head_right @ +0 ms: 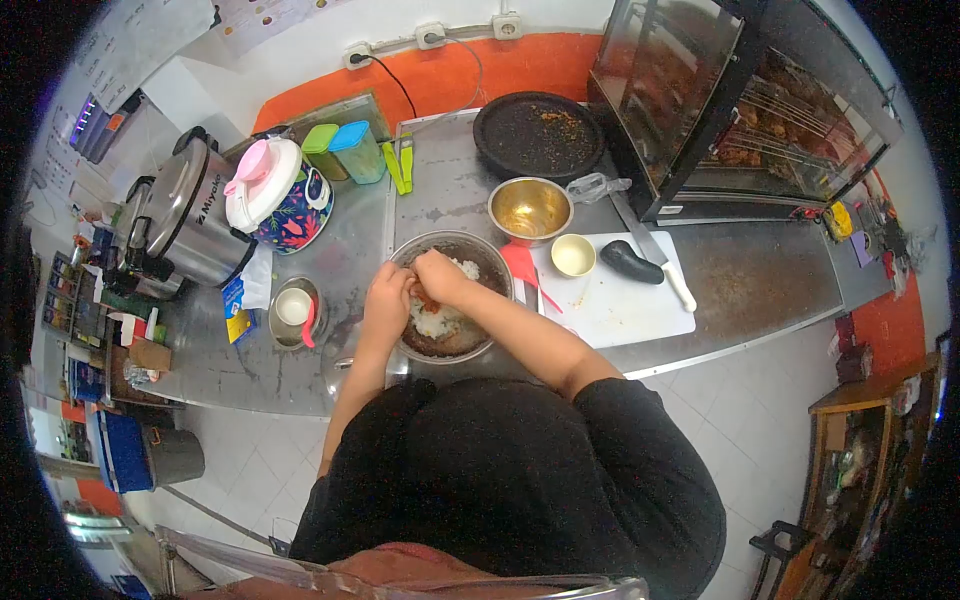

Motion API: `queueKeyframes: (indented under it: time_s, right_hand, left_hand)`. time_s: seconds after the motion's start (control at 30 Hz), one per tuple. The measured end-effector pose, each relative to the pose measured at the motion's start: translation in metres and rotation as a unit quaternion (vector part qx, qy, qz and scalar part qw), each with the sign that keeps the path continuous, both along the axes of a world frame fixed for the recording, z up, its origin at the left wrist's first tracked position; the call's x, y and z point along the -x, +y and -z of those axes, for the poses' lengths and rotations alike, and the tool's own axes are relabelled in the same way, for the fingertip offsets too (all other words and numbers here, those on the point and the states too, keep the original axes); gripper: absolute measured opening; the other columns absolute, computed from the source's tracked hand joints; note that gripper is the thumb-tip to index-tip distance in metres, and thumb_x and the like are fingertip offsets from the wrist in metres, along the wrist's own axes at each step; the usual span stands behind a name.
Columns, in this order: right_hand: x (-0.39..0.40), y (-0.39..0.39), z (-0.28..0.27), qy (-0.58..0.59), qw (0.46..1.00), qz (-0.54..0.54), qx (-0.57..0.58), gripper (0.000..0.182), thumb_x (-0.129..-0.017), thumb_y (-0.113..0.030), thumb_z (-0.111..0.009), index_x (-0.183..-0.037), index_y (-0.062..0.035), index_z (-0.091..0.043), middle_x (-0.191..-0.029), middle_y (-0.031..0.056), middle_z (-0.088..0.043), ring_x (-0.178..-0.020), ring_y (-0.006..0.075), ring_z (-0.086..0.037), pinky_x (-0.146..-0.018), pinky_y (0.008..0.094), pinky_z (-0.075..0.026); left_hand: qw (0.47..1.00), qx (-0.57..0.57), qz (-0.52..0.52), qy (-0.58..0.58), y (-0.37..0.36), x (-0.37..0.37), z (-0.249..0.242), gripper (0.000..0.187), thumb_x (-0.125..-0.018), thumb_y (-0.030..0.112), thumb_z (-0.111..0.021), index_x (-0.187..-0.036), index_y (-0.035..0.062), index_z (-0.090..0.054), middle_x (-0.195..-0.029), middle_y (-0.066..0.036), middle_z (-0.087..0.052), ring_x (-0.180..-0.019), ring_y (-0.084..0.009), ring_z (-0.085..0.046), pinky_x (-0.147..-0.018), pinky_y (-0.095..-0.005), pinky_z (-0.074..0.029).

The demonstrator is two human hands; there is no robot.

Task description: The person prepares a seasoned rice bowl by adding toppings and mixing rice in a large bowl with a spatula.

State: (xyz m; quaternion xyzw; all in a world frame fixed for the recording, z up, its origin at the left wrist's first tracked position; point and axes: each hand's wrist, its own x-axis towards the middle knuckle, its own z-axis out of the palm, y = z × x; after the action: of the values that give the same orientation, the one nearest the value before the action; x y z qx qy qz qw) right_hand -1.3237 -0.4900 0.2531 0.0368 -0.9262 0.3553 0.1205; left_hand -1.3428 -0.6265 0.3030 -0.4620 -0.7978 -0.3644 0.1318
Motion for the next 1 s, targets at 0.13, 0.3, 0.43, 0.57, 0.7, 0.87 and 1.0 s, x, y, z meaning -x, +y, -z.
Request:
queueKeyframes:
  time_s: [0.13, 0.3, 0.43, 0.57, 0.7, 0.87, 1.0]
  right_hand:
    - [-0.006, 0.004, -0.010, 0.013, 0.999, -0.033, -0.005, 0.013, -0.062, -0.013, -0.062, -0.061, -0.0011, -0.058, -0.062, 0.0193, -0.055, -0.061, 0.0356, -0.055, -0.056, 0.0384, -0.044]
    - [-0.007, 0.000, -0.009, -0.008, 0.999, -0.011, -0.035, 0.013, -0.063, -0.013, -0.059, -0.063, 0.0007, -0.059, -0.062, 0.0224, -0.054, -0.063, 0.0363, -0.056, -0.057, 0.0391, -0.045]
    - [-0.016, -0.011, -0.030, -0.037, 0.996, 0.014, -0.083, 0.014, -0.063, -0.011, -0.055, -0.059, 0.0024, -0.059, -0.058, 0.0228, -0.054, -0.060, 0.0345, -0.057, -0.056, 0.0391, -0.046]
    - [-0.013, -0.015, -0.025, -0.030, 0.995, 0.031, -0.089, 0.014, -0.063, -0.010, -0.055, -0.056, 0.0022, -0.058, -0.052, 0.0185, -0.054, -0.056, 0.0310, -0.058, -0.055, 0.0377, -0.047]
    - [-0.010, -0.017, -0.017, -0.042, 0.992, 0.039, -0.112, 0.014, -0.062, -0.009, -0.056, -0.053, 0.0014, -0.058, -0.048, 0.0150, -0.054, -0.053, 0.0289, -0.059, -0.055, 0.0365, -0.048]
    - [-0.010, -0.015, -0.008, -0.019, 0.992, 0.030, -0.121, 0.011, -0.059, -0.007, -0.059, -0.052, 0.0013, -0.058, -0.049, 0.0161, -0.055, -0.054, 0.0304, -0.059, -0.055, 0.0365, -0.048]
    - [-0.009, -0.012, -0.002, -0.071, 0.991, -0.018, -0.110, 0.011, -0.061, -0.011, -0.057, -0.058, -0.0008, -0.060, -0.058, 0.0199, -0.055, -0.061, 0.0339, -0.058, -0.057, 0.0390, -0.046]
  left_hand:
    - [1.000, 0.007, -0.003, -0.005, -0.004, 0.004, 0.002, 0.004, -0.073, 0.003, -0.053, -0.076, 0.0009, -0.055, -0.073, -0.014, -0.047, -0.069, -0.0331, -0.050, -0.061, -0.0383, -0.041]
    - [0.999, -0.010, 0.025, -0.037, -0.005, 0.004, 0.004, 0.005, -0.072, 0.002, -0.053, -0.076, 0.0002, -0.055, -0.074, -0.015, -0.047, -0.070, -0.0341, -0.050, -0.061, -0.0385, -0.041]
    - [1.000, -0.007, 0.012, -0.023, -0.006, 0.001, 0.007, 0.006, -0.073, 0.002, -0.053, -0.077, -0.0005, -0.056, -0.075, -0.015, -0.048, -0.071, -0.0347, -0.050, -0.062, -0.0387, -0.041]
    - [1.000, -0.010, 0.002, -0.023, -0.009, 0.000, 0.004, 0.007, -0.072, 0.001, -0.053, -0.078, -0.0012, -0.056, -0.075, -0.016, -0.048, -0.071, -0.0349, -0.050, -0.062, -0.0390, -0.041]
    - [1.000, -0.019, 0.008, -0.022, -0.011, 0.001, 0.006, 0.007, -0.072, 0.001, -0.054, -0.078, -0.0009, -0.056, -0.075, -0.016, -0.048, -0.070, -0.0343, -0.051, -0.062, -0.0389, -0.042]
    - [0.999, -0.029, 0.017, -0.024, -0.015, -0.001, 0.010, 0.006, -0.073, 0.002, -0.054, -0.078, -0.0003, -0.056, -0.075, -0.015, -0.048, -0.069, -0.0336, -0.051, -0.061, -0.0383, -0.042]
    - [0.999, -0.033, 0.023, -0.030, -0.018, -0.003, 0.011, 0.006, -0.073, 0.002, -0.054, -0.078, 0.0001, -0.056, -0.075, -0.015, -0.048, -0.069, -0.0337, -0.051, -0.061, -0.0384, -0.042]
